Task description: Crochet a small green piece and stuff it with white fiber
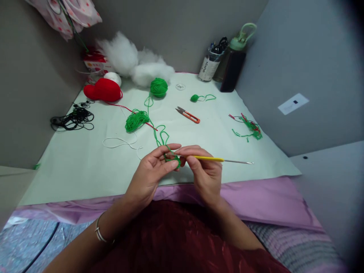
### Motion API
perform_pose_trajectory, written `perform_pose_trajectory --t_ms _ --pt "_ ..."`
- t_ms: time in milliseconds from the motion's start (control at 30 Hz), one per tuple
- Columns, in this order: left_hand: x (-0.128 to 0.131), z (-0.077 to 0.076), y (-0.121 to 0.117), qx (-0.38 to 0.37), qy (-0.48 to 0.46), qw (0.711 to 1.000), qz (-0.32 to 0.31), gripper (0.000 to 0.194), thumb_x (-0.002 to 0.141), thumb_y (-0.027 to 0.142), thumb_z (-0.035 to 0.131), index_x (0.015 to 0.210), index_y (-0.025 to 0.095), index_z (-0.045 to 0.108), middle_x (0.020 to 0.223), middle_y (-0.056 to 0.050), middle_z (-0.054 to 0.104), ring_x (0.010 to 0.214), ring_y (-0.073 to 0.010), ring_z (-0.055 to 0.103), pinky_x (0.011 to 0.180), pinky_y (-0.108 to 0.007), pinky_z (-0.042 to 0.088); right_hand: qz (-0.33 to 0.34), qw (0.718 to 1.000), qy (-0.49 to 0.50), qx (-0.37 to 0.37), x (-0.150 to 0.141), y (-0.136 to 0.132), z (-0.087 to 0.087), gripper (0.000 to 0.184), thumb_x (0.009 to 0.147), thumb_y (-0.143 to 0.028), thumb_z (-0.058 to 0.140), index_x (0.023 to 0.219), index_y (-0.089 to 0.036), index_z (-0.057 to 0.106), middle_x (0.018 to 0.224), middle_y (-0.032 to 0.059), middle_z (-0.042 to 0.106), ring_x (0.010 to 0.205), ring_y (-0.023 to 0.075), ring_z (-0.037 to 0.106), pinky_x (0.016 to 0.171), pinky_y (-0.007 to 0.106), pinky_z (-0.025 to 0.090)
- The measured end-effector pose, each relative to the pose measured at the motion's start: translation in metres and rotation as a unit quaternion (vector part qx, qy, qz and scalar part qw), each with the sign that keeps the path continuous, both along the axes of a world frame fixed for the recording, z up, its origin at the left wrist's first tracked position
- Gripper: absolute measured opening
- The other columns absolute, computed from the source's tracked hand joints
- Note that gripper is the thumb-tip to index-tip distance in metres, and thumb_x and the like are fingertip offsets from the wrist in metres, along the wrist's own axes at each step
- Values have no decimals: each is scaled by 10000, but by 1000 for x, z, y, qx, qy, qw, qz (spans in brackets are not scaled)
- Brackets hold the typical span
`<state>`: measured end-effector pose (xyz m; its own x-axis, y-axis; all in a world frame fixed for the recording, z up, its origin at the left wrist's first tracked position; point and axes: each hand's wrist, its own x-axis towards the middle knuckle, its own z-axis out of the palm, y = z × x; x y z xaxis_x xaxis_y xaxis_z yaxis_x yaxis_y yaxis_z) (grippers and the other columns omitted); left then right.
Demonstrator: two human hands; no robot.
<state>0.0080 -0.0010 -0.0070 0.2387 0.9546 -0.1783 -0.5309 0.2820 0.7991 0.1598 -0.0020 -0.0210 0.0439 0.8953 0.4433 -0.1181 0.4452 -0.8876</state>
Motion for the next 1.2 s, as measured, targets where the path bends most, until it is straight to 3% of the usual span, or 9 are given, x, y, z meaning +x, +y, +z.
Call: perform_pose_trajectory --t_ms 267,400,867,1033,1100,1200 --pt "-2 -5 -2 33 25 999 30 395 774 187 918 1144 295 830 917 11 681 883 -127 653 899 -252 533 36 995 61 -68 5 3 -8 162 1018 -358 661 1018 -246 778 945 34 794 718 144 696 687 316 604" --pt "-3 -5 -1 48 46 997 45 384 771 187 920 1132 287 836 878 11 676 873 -126 632 860 -223 522 43 993 78 -71 5 3 -8 157 1019 -344 661 1003 -242 779 934 33 789 716 136 695 681 298 588" --pt "-6 -3 -2 61 60 996 11 307 829 231 881 1130 268 836 835 8 677 790 -124 640 782 -227 533 63 993 74 -62 10 0 0 191 1047 -373 609 989 -229 720 922 38 783 725 155 715 691 329 631" --pt "-7 -6 -2 75 112 990 33 344 837 237 867 1177 253 812 844 7 667 816 -141 646 807 -249 539 -2 997 -70 32 13 -6 3 195 1080 -274 528 1078 -251 722 990 46 783 790 170 738 733 364 638" --pt "-5 -7 -3 79 134 986 52 384 817 220 872 1192 241 796 846 10 668 825 -148 647 820 -257 540 -19 981 -154 114 14 -7 3 207 1072 -221 526 1144 -268 715 1000 47 788 873 191 756 779 380 648" --pt "-2 -7 -4 70 124 987 71 468 785 182 878 1236 236 765 834 23 669 799 -139 639 801 -245 536 -54 936 -281 203 12 -9 -1 240 1039 -194 583 1212 -291 718 1058 63 800 972 219 766 817 392 661"
